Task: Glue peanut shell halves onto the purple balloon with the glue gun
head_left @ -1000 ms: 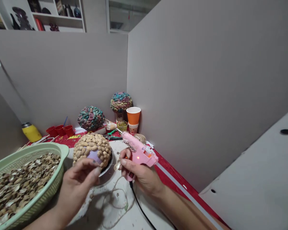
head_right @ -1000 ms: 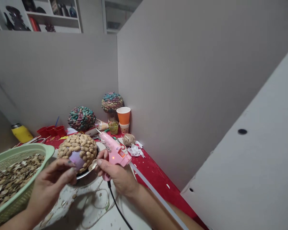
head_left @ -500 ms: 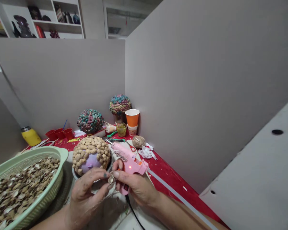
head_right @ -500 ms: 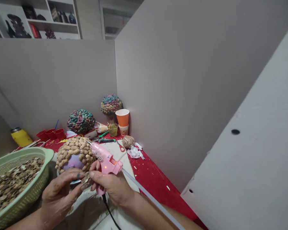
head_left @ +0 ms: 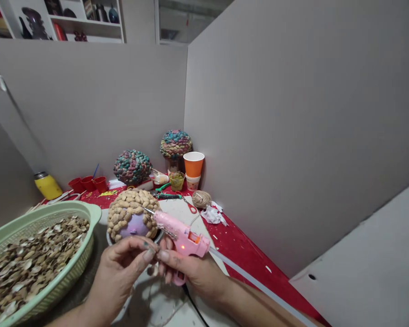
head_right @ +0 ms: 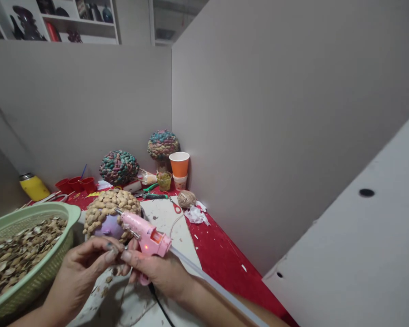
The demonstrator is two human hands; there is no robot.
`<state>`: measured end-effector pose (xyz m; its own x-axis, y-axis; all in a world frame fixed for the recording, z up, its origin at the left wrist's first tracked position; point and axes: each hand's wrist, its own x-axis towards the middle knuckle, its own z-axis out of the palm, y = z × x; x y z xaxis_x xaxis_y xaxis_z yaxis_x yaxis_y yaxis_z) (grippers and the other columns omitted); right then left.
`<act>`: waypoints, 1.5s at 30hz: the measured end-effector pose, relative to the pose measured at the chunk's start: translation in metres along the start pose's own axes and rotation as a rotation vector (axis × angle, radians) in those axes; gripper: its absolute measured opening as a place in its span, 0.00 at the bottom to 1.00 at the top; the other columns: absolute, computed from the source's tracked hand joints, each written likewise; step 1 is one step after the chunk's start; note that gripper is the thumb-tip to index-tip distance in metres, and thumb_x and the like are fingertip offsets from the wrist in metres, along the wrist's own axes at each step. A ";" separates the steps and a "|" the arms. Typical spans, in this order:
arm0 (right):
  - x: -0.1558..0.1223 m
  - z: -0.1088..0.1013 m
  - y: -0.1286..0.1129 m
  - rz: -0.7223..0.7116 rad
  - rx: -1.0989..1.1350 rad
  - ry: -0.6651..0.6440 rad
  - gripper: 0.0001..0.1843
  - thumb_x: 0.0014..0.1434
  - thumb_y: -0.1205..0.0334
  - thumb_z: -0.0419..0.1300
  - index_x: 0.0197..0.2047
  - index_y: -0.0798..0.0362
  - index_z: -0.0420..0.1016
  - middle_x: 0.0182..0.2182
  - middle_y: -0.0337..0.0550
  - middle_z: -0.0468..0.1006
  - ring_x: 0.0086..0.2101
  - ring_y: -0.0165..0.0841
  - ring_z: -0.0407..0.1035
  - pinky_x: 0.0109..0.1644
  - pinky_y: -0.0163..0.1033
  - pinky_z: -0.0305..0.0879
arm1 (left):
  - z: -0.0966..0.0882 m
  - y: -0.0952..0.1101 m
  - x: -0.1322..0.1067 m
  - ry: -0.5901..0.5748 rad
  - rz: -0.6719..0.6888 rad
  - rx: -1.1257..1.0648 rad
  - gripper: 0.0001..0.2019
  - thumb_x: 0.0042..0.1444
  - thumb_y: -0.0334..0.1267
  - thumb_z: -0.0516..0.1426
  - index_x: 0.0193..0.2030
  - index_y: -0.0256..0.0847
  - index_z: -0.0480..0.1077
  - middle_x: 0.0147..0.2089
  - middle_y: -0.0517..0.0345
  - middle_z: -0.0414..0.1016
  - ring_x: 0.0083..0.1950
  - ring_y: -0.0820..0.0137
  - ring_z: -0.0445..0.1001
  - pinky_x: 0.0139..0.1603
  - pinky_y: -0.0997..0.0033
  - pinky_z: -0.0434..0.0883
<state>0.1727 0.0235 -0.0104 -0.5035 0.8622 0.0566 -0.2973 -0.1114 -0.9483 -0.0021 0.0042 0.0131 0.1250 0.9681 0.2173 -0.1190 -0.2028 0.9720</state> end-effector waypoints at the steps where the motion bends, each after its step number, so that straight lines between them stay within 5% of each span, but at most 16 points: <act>1: 0.001 0.000 0.001 0.022 0.011 0.001 0.28 0.50 0.38 0.69 0.29 0.56 0.69 0.23 0.37 0.74 0.20 0.22 0.65 0.22 0.26 0.56 | 0.002 -0.002 0.000 0.015 0.006 0.007 0.07 0.51 0.40 0.68 0.29 0.41 0.78 0.33 0.59 0.80 0.34 0.70 0.77 0.38 0.76 0.76; 10: -0.002 -0.008 -0.006 -0.043 0.050 0.098 0.23 0.54 0.43 0.69 0.30 0.55 0.71 0.25 0.38 0.76 0.23 0.25 0.66 0.24 0.28 0.57 | -0.010 -0.003 -0.009 0.004 -0.103 0.201 0.08 0.58 0.43 0.61 0.39 0.41 0.74 0.25 0.63 0.74 0.27 0.73 0.71 0.29 0.77 0.70; 18: -0.007 -0.006 -0.010 -0.023 0.005 0.076 0.21 0.56 0.44 0.67 0.30 0.53 0.69 0.25 0.37 0.73 0.25 0.26 0.65 0.28 0.31 0.59 | -0.033 -0.009 -0.026 -0.562 -0.167 0.845 0.07 0.61 0.36 0.55 0.36 0.40 0.74 0.33 0.56 0.77 0.34 0.69 0.73 0.35 0.73 0.67; 24: -0.005 -0.002 -0.011 0.000 -0.094 0.077 0.20 0.54 0.46 0.68 0.30 0.53 0.68 0.24 0.36 0.71 0.25 0.27 0.65 0.28 0.31 0.59 | -0.030 -0.027 -0.032 -0.697 -0.122 0.935 0.05 0.56 0.30 0.56 0.36 0.41 0.73 0.39 0.53 0.75 0.40 0.66 0.73 0.40 0.72 0.67; 29: -0.007 0.000 -0.009 -0.024 -0.136 0.071 0.21 0.55 0.45 0.67 0.30 0.53 0.66 0.24 0.36 0.69 0.26 0.28 0.65 0.30 0.32 0.61 | -0.025 -0.027 -0.036 -0.592 -0.171 0.806 0.06 0.59 0.32 0.54 0.32 0.41 0.71 0.31 0.56 0.74 0.32 0.69 0.70 0.34 0.74 0.64; 36: -0.011 0.003 -0.001 -0.057 -0.215 0.041 0.17 0.56 0.49 0.67 0.36 0.54 0.70 0.27 0.38 0.69 0.27 0.29 0.61 0.31 0.34 0.59 | -0.006 0.001 -0.024 -0.129 -0.298 0.241 0.09 0.49 0.38 0.64 0.28 0.39 0.67 0.23 0.65 0.65 0.25 0.74 0.61 0.27 0.76 0.61; 45: -0.012 0.012 -0.007 -0.096 -0.286 0.099 0.17 0.57 0.49 0.66 0.31 0.54 0.70 0.26 0.37 0.66 0.27 0.29 0.59 0.31 0.34 0.60 | -0.006 -0.007 -0.018 -0.143 -0.326 -0.144 0.17 0.45 0.42 0.70 0.33 0.37 0.70 0.27 0.63 0.71 0.26 0.79 0.64 0.28 0.79 0.61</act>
<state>0.1715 0.0078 -0.0011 -0.3990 0.9073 0.1327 -0.0923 0.1043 -0.9903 -0.0095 -0.0112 0.0022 0.3145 0.9458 -0.0807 -0.1860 0.1448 0.9718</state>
